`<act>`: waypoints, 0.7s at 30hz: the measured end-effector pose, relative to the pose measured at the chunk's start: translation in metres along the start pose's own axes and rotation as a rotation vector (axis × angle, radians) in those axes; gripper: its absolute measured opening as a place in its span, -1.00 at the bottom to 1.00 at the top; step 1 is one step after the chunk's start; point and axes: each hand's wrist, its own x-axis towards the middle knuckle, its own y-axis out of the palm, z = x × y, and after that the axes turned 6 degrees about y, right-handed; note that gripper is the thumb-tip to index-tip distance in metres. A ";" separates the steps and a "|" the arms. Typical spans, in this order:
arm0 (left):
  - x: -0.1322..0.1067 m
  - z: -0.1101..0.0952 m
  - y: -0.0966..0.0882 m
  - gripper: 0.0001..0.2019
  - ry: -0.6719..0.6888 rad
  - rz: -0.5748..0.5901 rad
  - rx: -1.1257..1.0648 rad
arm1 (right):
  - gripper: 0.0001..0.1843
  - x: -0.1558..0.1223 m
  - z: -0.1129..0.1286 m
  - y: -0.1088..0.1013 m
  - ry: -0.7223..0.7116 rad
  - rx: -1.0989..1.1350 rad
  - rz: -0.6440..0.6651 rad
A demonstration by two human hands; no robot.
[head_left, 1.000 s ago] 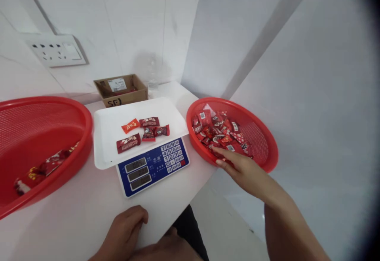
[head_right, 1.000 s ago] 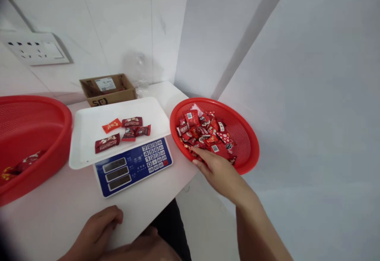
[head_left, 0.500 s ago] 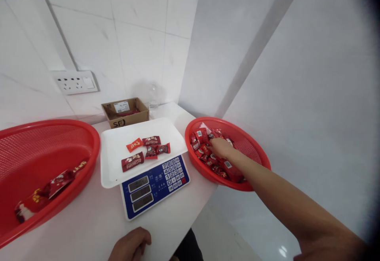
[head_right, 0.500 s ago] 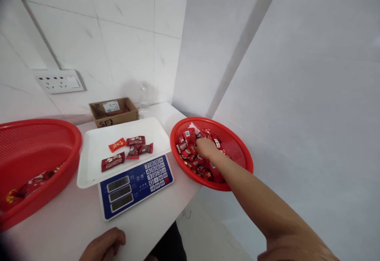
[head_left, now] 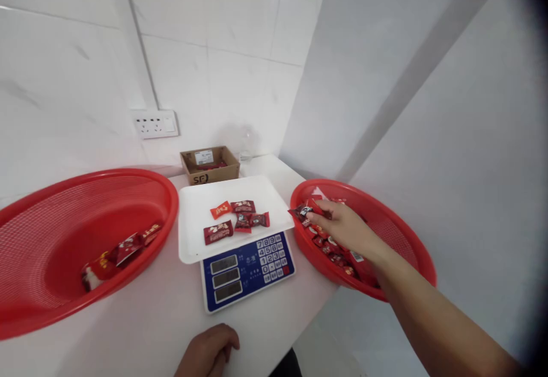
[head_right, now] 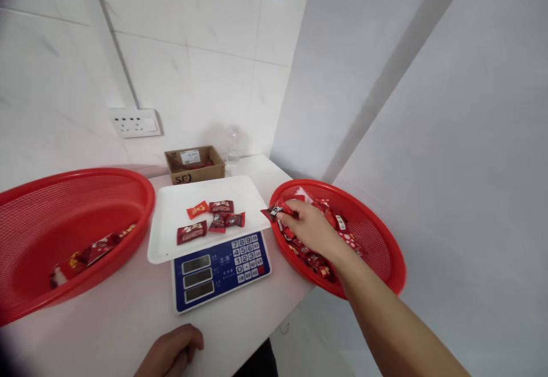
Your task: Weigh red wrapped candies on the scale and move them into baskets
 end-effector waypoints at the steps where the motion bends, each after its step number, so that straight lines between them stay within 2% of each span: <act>1: 0.000 -0.001 0.000 -0.65 0.001 -0.003 0.006 | -0.79 -0.001 0.008 0.008 -0.015 0.019 0.001; 5: -0.001 0.000 0.002 -0.63 0.015 -0.006 0.024 | -0.85 0.002 0.029 0.046 -0.078 0.149 0.081; 9: -0.001 0.008 0.008 -0.62 0.020 -0.018 0.028 | -0.77 0.011 0.040 0.084 -0.083 0.251 0.115; 14: -0.002 0.012 0.010 -0.60 -0.005 -0.009 0.012 | -0.65 0.029 0.055 0.107 -0.097 0.362 0.102; 18: -0.003 0.013 0.008 -0.56 -0.020 0.005 -0.027 | -0.60 0.039 0.060 0.111 -0.143 0.086 0.021; 21: -0.002 0.015 0.008 -0.56 0.005 0.009 -0.038 | -0.64 0.040 0.051 0.108 -0.207 -0.099 -0.056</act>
